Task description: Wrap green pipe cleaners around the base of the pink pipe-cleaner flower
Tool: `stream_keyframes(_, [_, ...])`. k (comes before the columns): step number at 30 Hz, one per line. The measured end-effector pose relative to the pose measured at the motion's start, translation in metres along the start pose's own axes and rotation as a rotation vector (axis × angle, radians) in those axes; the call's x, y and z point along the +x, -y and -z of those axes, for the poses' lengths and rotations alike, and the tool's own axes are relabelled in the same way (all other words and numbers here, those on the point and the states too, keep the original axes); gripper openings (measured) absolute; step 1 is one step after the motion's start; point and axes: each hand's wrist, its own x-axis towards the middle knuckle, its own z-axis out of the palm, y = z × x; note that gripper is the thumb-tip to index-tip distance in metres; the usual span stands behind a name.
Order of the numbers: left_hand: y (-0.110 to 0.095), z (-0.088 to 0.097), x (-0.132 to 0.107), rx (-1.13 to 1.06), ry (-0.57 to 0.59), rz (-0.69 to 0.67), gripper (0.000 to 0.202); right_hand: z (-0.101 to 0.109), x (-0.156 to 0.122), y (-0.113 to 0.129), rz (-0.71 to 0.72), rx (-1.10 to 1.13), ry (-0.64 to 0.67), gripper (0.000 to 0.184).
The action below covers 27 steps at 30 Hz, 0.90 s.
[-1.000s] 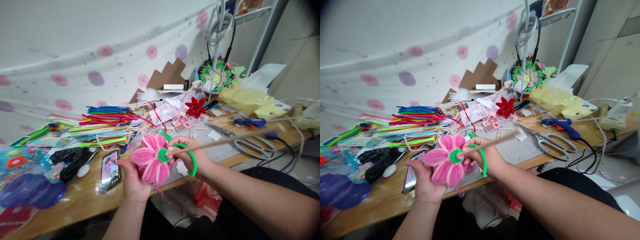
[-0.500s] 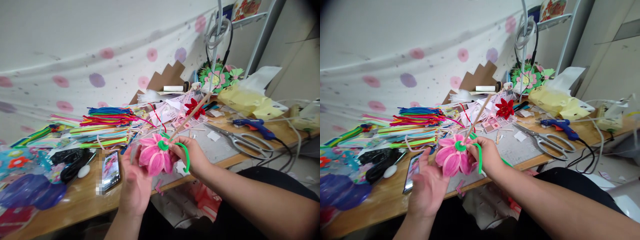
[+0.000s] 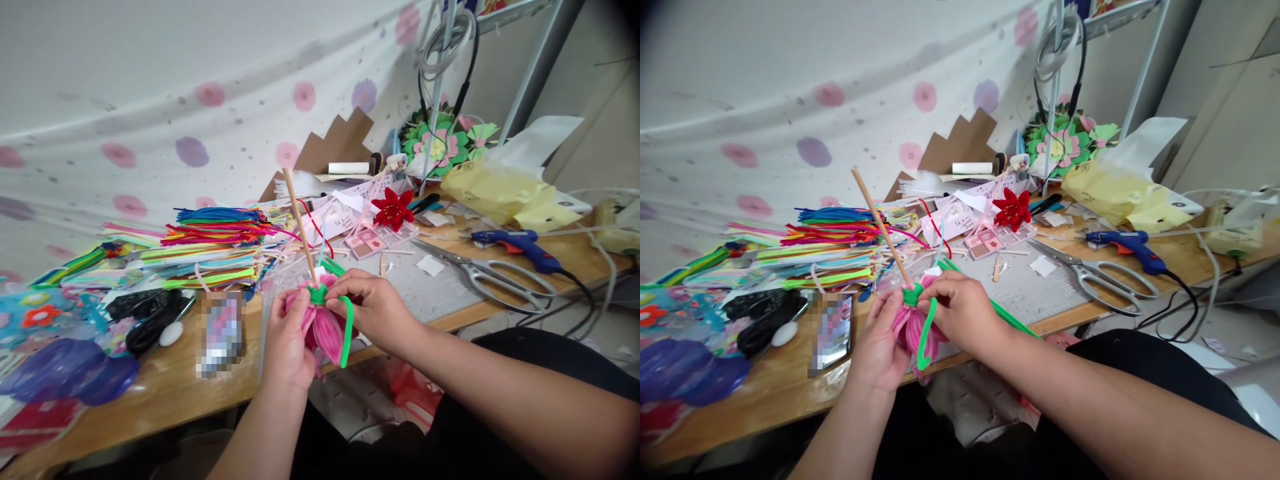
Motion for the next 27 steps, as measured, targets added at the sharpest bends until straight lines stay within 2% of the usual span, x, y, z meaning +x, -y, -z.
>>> stream_keyframes(5, [0.0,0.0,0.0,-0.01,0.04,0.025,0.031,0.004,-0.004,-0.004,0.198,-0.005,0.025,0.013])
stream_keyframes(8, [0.001,0.0,0.0,-0.023,0.036,0.004,0.031,0.002,-0.005,-0.006,0.212,0.033,0.009,0.013])
stream_keyframes(15, [-0.001,0.003,-0.002,-0.026,0.05,0.007,0.033,0.003,-0.004,0.0,0.041,0.129,-0.016,0.003])
stream_keyframes(24, [-0.001,0.005,-0.003,-0.082,0.091,0.019,0.032,0.005,-0.005,0.009,-0.079,0.125,-0.052,0.011])
stream_keyframes(27, [-0.002,0.008,-0.003,-0.073,0.118,0.039,0.033,0.006,-0.003,0.011,-0.215,0.224,-0.035,0.008])
